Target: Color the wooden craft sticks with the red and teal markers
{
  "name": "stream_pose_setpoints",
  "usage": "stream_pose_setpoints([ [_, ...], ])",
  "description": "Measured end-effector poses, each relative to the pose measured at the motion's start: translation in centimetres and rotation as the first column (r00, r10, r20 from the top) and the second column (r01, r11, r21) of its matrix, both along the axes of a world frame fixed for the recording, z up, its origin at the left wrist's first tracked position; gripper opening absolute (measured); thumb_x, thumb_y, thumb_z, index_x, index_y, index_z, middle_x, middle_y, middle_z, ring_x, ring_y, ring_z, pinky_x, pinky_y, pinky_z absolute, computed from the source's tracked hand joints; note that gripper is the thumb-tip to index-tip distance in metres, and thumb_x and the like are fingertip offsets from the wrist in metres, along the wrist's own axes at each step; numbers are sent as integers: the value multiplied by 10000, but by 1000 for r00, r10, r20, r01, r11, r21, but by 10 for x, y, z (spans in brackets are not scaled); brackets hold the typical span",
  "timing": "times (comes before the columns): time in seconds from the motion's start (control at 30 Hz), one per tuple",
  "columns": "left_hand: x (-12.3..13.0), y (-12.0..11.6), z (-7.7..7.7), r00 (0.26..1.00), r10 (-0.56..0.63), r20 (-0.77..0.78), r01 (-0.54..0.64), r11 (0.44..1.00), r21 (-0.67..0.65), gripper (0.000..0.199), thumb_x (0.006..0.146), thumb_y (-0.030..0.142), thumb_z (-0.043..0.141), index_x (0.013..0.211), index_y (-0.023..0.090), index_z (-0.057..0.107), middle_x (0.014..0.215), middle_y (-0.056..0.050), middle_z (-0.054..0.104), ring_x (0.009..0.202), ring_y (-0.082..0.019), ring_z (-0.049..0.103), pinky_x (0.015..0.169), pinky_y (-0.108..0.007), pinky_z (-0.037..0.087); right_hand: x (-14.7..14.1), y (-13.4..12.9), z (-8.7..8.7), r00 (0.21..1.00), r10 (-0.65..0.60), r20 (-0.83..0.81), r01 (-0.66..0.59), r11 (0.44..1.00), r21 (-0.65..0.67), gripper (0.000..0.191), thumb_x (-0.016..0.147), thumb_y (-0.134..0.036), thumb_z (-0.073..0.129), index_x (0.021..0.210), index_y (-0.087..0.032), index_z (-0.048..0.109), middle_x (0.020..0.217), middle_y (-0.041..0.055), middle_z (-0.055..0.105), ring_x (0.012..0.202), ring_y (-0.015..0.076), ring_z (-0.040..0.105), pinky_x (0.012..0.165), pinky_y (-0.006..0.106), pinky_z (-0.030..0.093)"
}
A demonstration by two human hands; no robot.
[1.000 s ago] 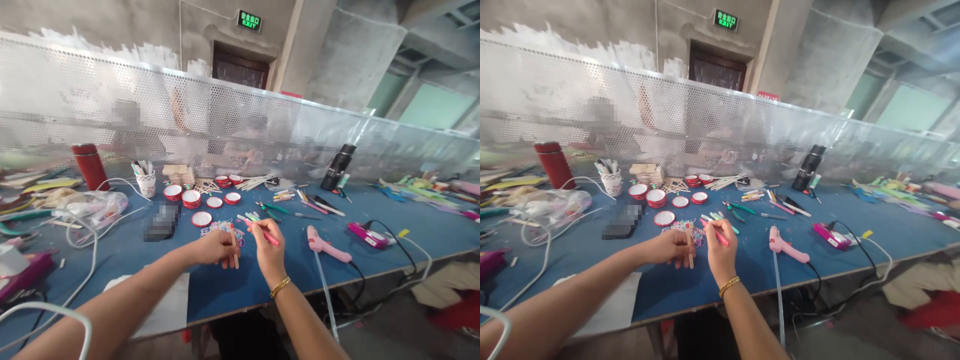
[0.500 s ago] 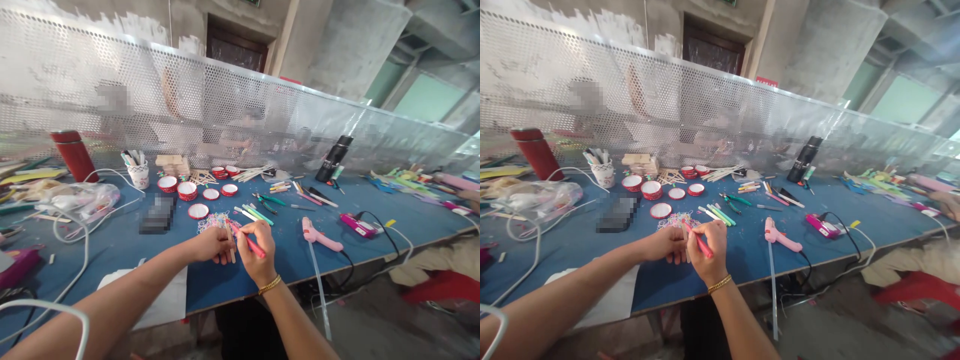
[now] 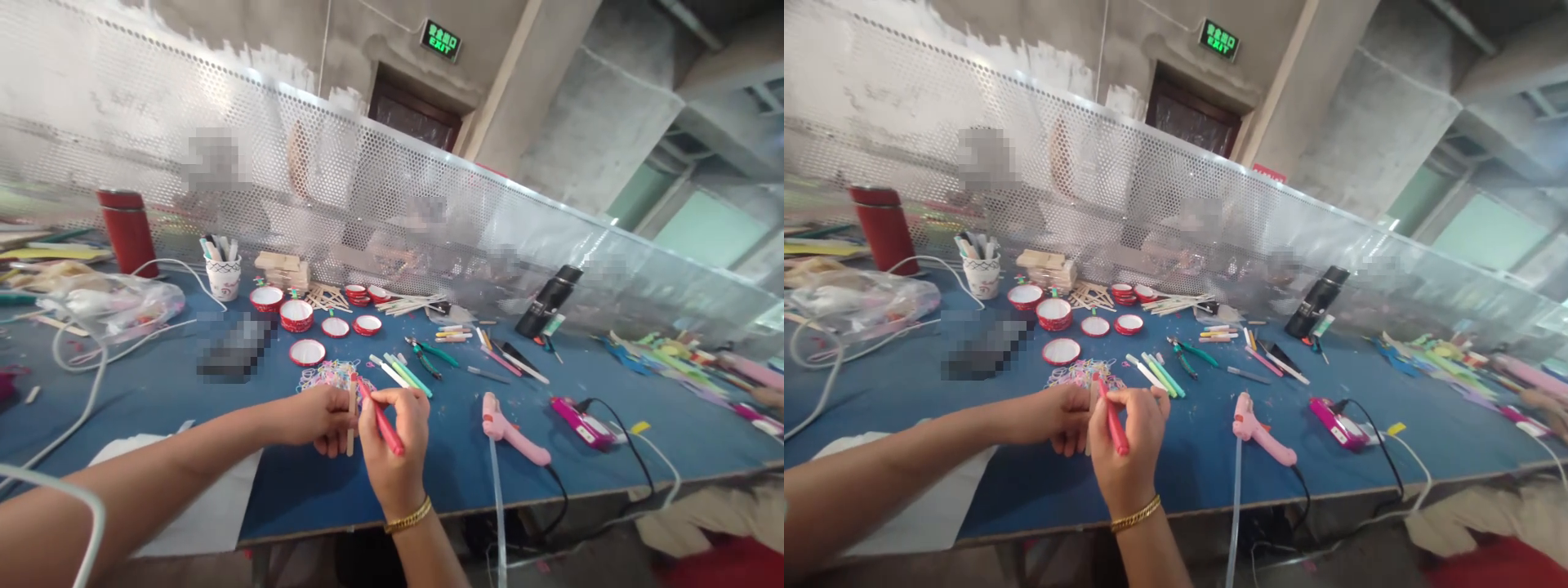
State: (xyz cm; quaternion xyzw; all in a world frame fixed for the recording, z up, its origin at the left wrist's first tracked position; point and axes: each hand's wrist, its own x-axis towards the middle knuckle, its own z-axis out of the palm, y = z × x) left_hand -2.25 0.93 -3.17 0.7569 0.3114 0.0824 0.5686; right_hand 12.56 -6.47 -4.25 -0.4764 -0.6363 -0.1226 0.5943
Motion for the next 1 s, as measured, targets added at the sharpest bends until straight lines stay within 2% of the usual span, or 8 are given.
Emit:
stream_pose_setpoints([
  [0.27, -1, -2, -3, 998, 21, 57, -16, 996, -92, 460, 788, 641, 599, 801, 182, 562, 696, -18, 658, 541, -105, 599, 484, -195, 458, 3, -7, 1, 997, 78, 15, -78, 997, -27, 122, 884, -182, 547, 962, -237, 624, 829, 13, 667, 759, 176, 605, 906, 417, 406],
  [0.63, -1, -6, 3, 999, 27, 35, -24, 996, -80, 450, 812, 636, 577, 789, 187, 544, 683, -3, 647, 554, -106, 605, 515, -205, 474, 3, -9, -2, 998, 66, -10, -66, 998, 22, 82, 850, -147, 585, 854, -228, 575, 749, -6, 624, 716, 162, 592, 913, 433, 423],
  [1.0, -1, -5, 2, 1000, 9, 14, -8, 999, -47, 428, 856, 598, 539, 781, 178, 558, 694, -8, 645, 565, -100, 610, 514, -188, 470, 1, -8, -2, 998, 57, 14, -56, 998, -34, 71, 863, -161, 560, 874, -230, 568, 778, -7, 644, 730, 160, 601, 987, 456, 379],
])
